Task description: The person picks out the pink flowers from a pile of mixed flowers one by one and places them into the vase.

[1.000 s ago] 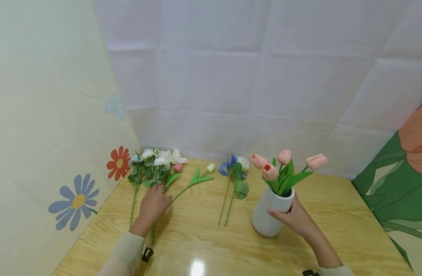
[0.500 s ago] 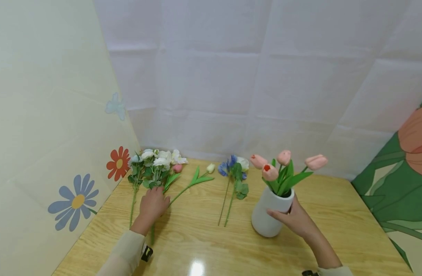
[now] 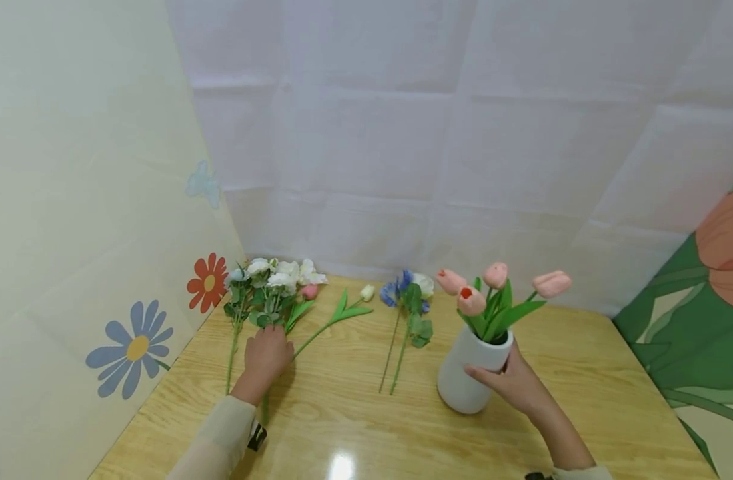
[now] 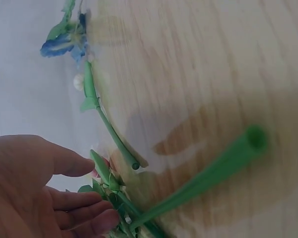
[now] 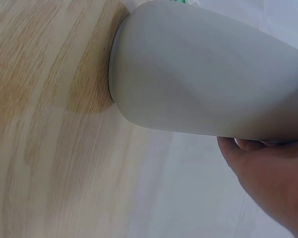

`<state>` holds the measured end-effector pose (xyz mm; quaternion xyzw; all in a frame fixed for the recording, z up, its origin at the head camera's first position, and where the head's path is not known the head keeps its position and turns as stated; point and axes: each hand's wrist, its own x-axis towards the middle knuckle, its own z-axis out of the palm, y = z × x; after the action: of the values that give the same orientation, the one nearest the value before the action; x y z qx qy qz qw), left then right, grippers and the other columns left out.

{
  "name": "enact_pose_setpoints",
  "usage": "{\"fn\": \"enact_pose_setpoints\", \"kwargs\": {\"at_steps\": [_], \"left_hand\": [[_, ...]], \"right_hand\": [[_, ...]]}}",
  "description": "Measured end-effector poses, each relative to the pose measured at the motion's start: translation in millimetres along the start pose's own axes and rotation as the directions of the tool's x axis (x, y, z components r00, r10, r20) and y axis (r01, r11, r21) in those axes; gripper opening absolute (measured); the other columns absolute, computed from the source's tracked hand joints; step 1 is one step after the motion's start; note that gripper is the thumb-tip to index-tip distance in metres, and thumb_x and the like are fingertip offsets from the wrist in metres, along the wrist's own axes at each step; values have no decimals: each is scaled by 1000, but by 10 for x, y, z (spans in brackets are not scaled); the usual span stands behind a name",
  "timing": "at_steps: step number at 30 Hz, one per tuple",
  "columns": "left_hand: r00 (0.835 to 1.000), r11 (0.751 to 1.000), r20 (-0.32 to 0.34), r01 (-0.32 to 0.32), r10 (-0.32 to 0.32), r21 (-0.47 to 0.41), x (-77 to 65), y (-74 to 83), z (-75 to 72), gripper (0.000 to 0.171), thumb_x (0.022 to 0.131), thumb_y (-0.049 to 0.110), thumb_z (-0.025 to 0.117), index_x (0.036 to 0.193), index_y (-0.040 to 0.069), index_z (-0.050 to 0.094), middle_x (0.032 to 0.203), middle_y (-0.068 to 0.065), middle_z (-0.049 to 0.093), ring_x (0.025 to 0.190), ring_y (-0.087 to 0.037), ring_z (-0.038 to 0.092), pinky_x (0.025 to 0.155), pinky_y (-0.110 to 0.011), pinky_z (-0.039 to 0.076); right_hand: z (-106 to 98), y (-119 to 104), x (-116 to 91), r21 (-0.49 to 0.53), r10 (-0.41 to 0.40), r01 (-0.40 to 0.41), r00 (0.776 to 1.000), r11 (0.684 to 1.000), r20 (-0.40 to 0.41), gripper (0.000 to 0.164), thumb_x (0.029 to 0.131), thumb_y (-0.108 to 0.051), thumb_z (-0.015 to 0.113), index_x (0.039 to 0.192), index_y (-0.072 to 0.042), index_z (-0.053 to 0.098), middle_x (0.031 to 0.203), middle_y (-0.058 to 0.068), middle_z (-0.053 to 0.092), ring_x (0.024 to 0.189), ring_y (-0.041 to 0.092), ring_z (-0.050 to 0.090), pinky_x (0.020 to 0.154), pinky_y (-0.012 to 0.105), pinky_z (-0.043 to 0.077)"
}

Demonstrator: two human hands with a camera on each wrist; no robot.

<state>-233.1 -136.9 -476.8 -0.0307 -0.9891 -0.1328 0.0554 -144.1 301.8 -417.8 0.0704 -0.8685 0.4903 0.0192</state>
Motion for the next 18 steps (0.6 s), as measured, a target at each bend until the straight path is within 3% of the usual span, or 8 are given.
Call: {"fn": "enact_pose_setpoints", "kwargs": {"at_steps": [18], "left_hand": [[998, 995, 56, -2, -4, 97, 18, 28, 34, 19, 99, 8, 56, 102, -4, 69, 98, -20, 68, 96, -39, 64, 87, -58, 50]], "right_hand": [[-3, 16, 1, 8, -19, 19, 1000, 1000, 3, 97, 93, -19, 76, 158, -13, 4, 141, 25, 42, 124, 44, 49, 93, 55, 49]]}}
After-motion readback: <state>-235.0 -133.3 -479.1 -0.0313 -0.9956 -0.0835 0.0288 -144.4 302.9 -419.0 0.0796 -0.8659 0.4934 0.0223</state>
